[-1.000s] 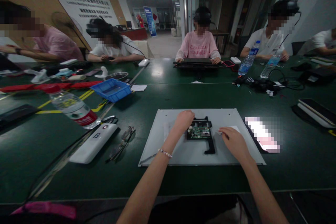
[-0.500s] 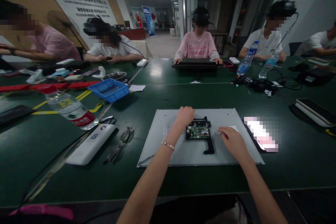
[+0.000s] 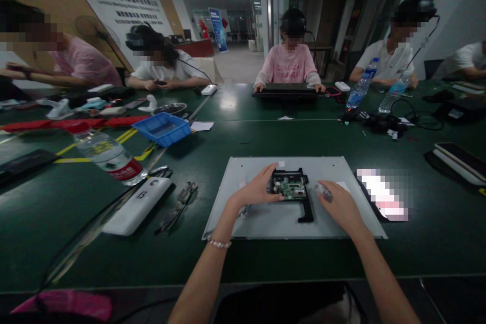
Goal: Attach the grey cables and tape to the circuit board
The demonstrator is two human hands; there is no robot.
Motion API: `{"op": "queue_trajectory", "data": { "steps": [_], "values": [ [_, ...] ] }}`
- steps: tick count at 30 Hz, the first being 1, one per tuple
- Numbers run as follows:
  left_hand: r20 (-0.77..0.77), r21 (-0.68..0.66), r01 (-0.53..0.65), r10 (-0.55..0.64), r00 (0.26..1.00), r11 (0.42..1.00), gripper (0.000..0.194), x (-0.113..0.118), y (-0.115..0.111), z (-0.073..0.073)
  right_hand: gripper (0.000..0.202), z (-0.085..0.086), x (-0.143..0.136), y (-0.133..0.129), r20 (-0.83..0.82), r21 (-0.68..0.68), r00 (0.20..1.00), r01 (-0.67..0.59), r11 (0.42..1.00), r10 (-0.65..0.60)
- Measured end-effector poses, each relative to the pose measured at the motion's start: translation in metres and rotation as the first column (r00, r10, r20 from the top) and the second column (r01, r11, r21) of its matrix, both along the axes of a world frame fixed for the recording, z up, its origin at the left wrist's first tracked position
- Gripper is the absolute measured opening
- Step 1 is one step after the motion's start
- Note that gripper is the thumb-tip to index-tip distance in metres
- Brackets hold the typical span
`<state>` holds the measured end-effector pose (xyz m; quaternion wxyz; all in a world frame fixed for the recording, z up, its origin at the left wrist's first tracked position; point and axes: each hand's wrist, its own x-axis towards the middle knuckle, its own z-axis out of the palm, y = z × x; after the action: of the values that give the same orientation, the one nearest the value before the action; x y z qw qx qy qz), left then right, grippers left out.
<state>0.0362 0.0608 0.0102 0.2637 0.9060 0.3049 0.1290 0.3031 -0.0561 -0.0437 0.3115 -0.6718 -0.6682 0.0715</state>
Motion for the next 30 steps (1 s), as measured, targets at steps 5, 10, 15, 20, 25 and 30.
{"op": "queue_trajectory", "data": {
  "steps": [5, 10, 15, 20, 25, 30],
  "values": [
    [0.042, -0.093, 0.036, -0.032, 0.999, 0.995, 0.104, -0.003, 0.0, -0.006, 0.037, -0.004, 0.001, 0.001, 0.014, -0.003, 1.0, -0.018, 1.0, 0.018],
    [0.072, -0.119, 0.058, -0.05, 0.996, 0.991, 0.105, -0.004, 0.001, -0.005, 0.035, -0.004, 0.001, 0.001, -0.007, -0.012, 1.0, -0.018, 1.0, 0.018],
    [0.068, -0.11, 0.041, -0.033, 0.997, 0.993, 0.107, -0.005, 0.0, -0.006, 0.034, -0.002, 0.0, 0.001, -0.013, -0.025, 1.0, -0.009, 1.0, 0.009],
    [0.067, -0.104, 0.047, -0.04, 0.997, 0.993, 0.105, -0.006, 0.001, -0.007, 0.036, -0.002, 0.001, 0.0, -0.012, -0.022, 1.0, -0.014, 1.0, 0.013],
    [0.082, -0.134, 0.043, -0.032, 0.996, 0.99, 0.108, -0.007, 0.001, -0.008, 0.038, -0.002, 0.002, 0.0, 0.006, -0.023, 1.0, -0.019, 1.0, 0.019],
    [0.095, -0.147, 0.063, -0.049, 0.994, 0.987, 0.11, -0.006, 0.005, -0.013, 0.039, -0.003, 0.001, 0.002, 0.026, -0.026, 1.0, -0.011, 1.0, 0.012]
  ]
}}
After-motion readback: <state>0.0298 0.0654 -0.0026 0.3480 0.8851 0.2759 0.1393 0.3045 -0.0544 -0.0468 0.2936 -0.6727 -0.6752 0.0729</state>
